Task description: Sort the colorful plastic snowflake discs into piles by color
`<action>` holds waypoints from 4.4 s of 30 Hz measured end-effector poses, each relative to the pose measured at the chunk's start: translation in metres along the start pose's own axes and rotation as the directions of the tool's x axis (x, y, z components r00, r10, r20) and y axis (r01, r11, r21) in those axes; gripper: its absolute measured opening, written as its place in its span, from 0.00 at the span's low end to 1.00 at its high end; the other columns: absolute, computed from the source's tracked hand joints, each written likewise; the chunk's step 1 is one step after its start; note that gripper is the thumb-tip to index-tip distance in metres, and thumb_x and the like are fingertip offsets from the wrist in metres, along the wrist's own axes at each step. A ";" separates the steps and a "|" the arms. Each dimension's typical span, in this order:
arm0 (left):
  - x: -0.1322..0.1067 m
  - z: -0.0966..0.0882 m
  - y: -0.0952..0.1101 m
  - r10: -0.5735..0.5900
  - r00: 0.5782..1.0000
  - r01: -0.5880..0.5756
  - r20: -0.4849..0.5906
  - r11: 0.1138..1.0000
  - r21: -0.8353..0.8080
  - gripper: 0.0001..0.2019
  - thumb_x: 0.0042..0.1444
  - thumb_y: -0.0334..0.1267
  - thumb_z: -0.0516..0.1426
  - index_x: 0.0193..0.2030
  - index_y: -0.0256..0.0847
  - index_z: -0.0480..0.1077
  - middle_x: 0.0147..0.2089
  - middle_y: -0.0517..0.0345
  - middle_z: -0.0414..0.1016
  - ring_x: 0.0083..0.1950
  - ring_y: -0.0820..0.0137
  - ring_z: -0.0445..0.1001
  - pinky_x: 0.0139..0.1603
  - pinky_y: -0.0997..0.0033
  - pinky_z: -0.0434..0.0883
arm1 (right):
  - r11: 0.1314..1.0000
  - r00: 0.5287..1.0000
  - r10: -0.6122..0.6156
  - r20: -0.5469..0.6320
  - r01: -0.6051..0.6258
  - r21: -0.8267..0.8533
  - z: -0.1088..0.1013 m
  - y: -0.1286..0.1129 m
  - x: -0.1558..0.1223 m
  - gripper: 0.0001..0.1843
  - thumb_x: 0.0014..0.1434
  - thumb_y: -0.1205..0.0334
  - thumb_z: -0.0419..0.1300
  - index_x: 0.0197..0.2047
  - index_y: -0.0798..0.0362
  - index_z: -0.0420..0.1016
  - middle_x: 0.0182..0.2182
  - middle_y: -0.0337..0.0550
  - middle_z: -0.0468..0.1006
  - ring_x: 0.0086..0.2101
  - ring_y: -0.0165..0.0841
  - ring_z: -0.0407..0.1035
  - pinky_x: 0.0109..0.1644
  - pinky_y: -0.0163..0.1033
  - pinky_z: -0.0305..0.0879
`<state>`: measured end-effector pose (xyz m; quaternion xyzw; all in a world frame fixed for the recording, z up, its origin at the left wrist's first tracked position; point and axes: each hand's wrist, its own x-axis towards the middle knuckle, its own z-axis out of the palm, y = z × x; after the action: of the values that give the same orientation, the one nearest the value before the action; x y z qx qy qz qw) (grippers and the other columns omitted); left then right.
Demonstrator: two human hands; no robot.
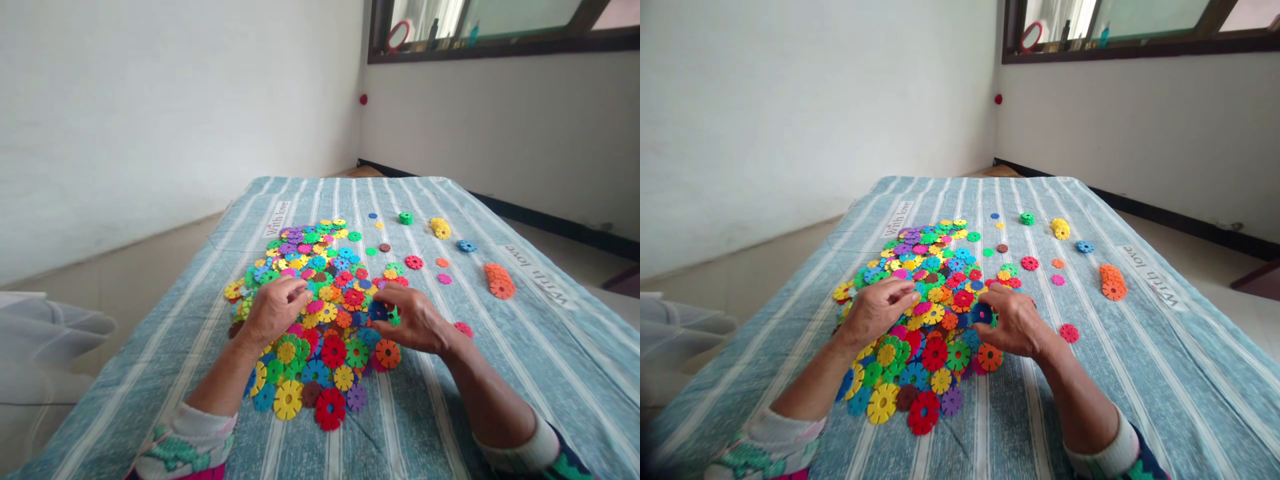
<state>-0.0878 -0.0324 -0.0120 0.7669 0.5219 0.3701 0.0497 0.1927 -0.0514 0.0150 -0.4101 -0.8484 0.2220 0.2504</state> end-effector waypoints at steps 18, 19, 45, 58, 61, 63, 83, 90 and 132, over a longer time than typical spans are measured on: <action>-0.013 0.014 0.060 0.456 0.806 -0.428 0.378 0.889 -0.160 0.12 0.49 0.40 0.65 0.40 0.40 0.76 0.59 0.47 0.70 0.63 0.53 0.63 0.62 0.50 0.63 | 0.996 0.993 0.091 -0.080 -0.093 -0.018 -0.002 0.017 0.001 0.05 0.49 0.65 0.60 0.31 0.55 0.71 0.27 0.36 0.65 0.28 0.28 0.59 0.33 0.35 0.54; -0.014 0.014 0.060 0.453 0.792 -0.428 0.409 0.890 -0.156 0.14 0.48 0.42 0.66 0.40 0.40 0.76 0.60 0.45 0.69 0.65 0.51 0.60 0.63 0.48 0.61 | 0.996 0.992 0.091 -0.085 -0.092 -0.016 -0.001 0.016 0.001 0.04 0.49 0.65 0.60 0.31 0.55 0.71 0.27 0.36 0.65 0.28 0.27 0.59 0.33 0.35 0.54; -0.009 -0.024 0.048 0.249 0.778 -0.241 0.577 0.966 -0.092 0.06 0.45 0.34 0.68 0.30 0.41 0.76 0.68 0.50 0.59 0.71 0.49 0.50 0.67 0.42 0.54 | 0.999 0.999 -0.030 -0.025 0.030 -0.016 0.012 0.012 -0.002 0.05 0.53 0.63 0.59 0.35 0.55 0.71 0.29 0.39 0.67 0.29 0.29 0.61 0.34 0.37 0.57; -0.019 -0.020 0.051 0.267 0.759 -0.302 0.594 0.952 -0.043 0.11 0.41 0.32 0.68 0.30 0.39 0.71 0.67 0.43 0.60 0.69 0.47 0.55 0.65 0.45 0.57 | 1.000 1.000 -0.009 -0.022 0.009 -0.027 0.015 0.012 -0.003 0.05 0.54 0.63 0.59 0.35 0.54 0.72 0.28 0.39 0.67 0.28 0.29 0.60 0.32 0.37 0.56; -0.017 -0.016 0.047 0.276 0.778 -0.289 0.564 0.955 -0.069 0.06 0.44 0.29 0.65 0.31 0.39 0.74 0.65 0.45 0.64 0.68 0.51 0.59 0.65 0.47 0.58 | 0.999 0.999 -0.015 -0.033 0.014 -0.030 0.014 0.012 -0.003 0.06 0.54 0.63 0.59 0.36 0.54 0.72 0.28 0.39 0.67 0.28 0.29 0.61 0.33 0.37 0.57; -0.016 -0.014 0.045 0.284 0.792 -0.273 0.540 0.956 -0.103 0.04 0.46 0.29 0.64 0.30 0.40 0.75 0.64 0.47 0.66 0.66 0.53 0.61 0.65 0.48 0.59 | 1.000 0.999 -0.018 -0.035 0.017 -0.027 0.014 0.011 -0.003 0.06 0.54 0.63 0.59 0.37 0.54 0.72 0.29 0.39 0.68 0.29 0.30 0.62 0.33 0.37 0.58; -0.010 -0.011 0.056 -0.021 0.957 0.123 0.290 0.932 -0.340 0.06 0.52 0.34 0.59 0.26 0.39 0.70 0.41 0.54 0.80 0.43 0.67 0.77 0.47 0.66 0.72 | 0.989 0.981 -0.142 -0.135 0.145 0.014 0.022 -0.003 -0.006 0.08 0.55 0.64 0.59 0.40 0.53 0.71 0.33 0.43 0.72 0.32 0.32 0.66 0.35 0.38 0.62; -0.012 -0.002 0.064 -0.405 0.857 0.515 0.318 0.683 -0.518 0.10 0.51 0.43 0.60 0.27 0.40 0.68 0.23 0.64 0.71 0.25 0.74 0.70 0.26 0.75 0.67 | 0.973 0.927 -0.220 -0.305 0.232 0.004 0.038 -0.018 -0.005 0.13 0.55 0.63 0.59 0.45 0.53 0.69 0.36 0.46 0.74 0.37 0.36 0.69 0.39 0.42 0.67; -0.009 0.005 0.062 -0.348 0.758 0.637 0.551 0.575 -0.514 0.16 0.51 0.51 0.62 0.38 0.40 0.74 0.38 0.53 0.81 0.43 0.61 0.80 0.44 0.69 0.76 | 0.852 0.829 0.483 -0.282 -0.371 0.368 -0.042 0.071 0.015 0.20 0.42 0.71 0.64 0.42 0.52 0.78 0.21 0.31 0.70 0.22 0.24 0.63 0.25 0.30 0.60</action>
<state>-0.0390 -0.0660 0.0087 0.5701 0.5256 0.3423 0.5306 0.2517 0.0085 0.0099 -0.5825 -0.6288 0.3181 0.4051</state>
